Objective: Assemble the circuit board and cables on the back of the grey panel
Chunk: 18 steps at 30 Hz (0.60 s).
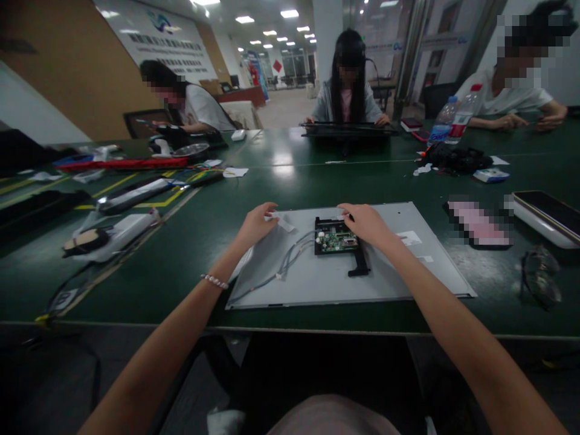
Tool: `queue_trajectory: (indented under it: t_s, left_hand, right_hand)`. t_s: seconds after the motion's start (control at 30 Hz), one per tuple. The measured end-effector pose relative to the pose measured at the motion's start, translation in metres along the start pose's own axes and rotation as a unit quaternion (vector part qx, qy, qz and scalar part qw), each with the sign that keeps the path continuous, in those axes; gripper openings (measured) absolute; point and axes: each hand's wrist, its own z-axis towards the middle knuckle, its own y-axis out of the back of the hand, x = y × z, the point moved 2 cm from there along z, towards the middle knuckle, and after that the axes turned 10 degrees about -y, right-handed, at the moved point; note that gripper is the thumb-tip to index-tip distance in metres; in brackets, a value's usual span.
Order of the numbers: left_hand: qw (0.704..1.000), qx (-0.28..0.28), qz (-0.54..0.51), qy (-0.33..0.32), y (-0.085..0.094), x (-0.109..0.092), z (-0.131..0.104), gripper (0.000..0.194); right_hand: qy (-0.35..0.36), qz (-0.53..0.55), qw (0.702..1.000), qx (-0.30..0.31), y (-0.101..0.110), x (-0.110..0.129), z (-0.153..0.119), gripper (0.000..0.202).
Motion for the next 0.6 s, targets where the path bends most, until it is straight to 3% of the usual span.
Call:
queue_trajectory:
  t_s: [0.17, 0.4, 0.6]
  left_hand:
    - [1.000, -0.015, -0.008, 0.000, -0.003, 0.002, 0.000, 0.044]
    - [0.999, -0.030, -0.035, 0.007, 0.001, -0.001, 0.001, 0.028]
    - [0.978, -0.076, -0.191, 0.042, 0.021, -0.012, 0.002, 0.022]
  right_hand:
    - [-0.009, 0.023, 0.999, -0.029, 0.006, 0.000, -0.003, 0.039]
    - [-0.008, 0.028, 0.998, -0.048, 0.008, 0.001, -0.005, 0.038]
    - [0.010, 0.024, 0.998, -0.060, 0.010, 0.005, -0.007, 0.038]
